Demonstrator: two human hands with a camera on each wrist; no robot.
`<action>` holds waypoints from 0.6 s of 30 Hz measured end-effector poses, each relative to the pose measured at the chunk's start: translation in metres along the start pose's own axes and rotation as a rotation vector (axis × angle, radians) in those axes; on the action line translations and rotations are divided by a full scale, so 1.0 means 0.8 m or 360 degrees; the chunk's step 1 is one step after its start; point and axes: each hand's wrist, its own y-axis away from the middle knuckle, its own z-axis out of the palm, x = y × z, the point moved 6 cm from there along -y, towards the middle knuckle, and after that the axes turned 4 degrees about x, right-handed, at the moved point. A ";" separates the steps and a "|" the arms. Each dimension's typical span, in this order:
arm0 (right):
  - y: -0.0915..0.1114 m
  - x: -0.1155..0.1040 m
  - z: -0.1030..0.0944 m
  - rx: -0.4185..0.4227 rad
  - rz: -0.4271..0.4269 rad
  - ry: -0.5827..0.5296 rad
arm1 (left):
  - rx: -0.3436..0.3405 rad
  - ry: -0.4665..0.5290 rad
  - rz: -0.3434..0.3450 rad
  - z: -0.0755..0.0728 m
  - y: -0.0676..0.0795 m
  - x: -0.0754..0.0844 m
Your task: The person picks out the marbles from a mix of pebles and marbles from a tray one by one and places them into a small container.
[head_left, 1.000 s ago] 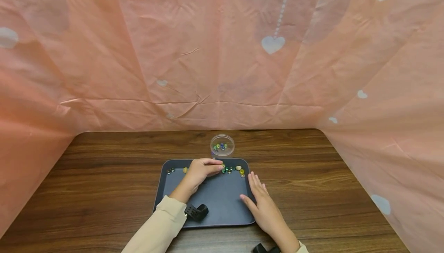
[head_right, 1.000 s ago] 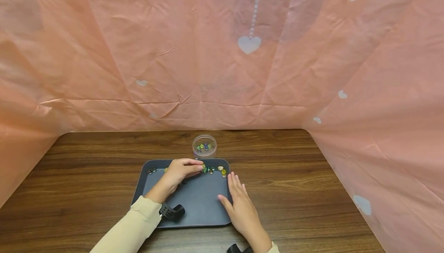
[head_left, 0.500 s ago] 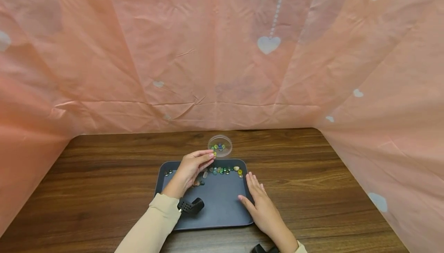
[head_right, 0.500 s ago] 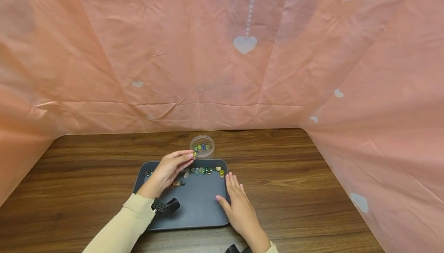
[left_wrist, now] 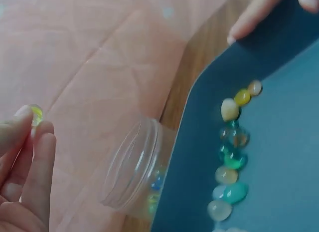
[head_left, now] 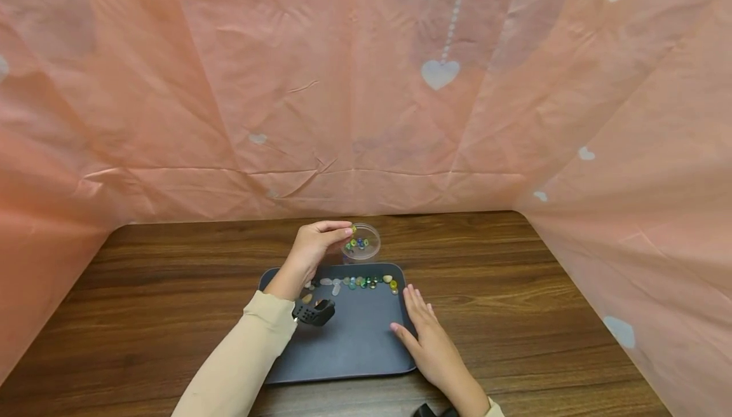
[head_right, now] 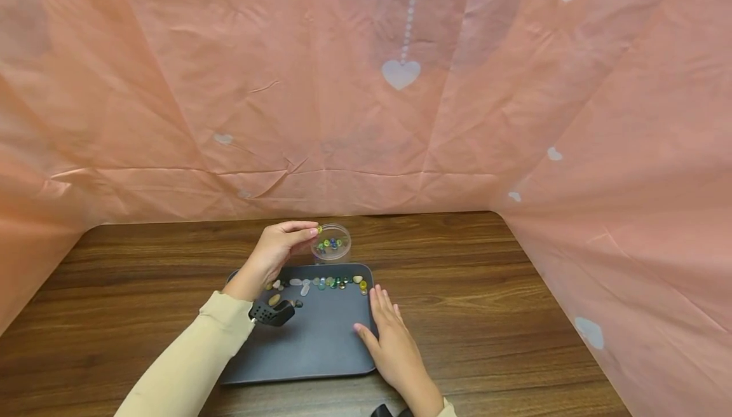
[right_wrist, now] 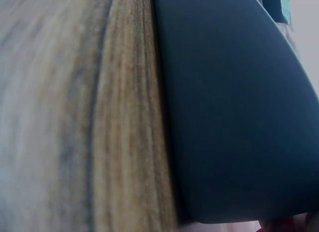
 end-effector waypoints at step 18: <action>-0.003 -0.003 0.001 0.0005 -0.0001 0.0010 | 0.0138 -0.1261 0.0505 0.027 -0.009 0.020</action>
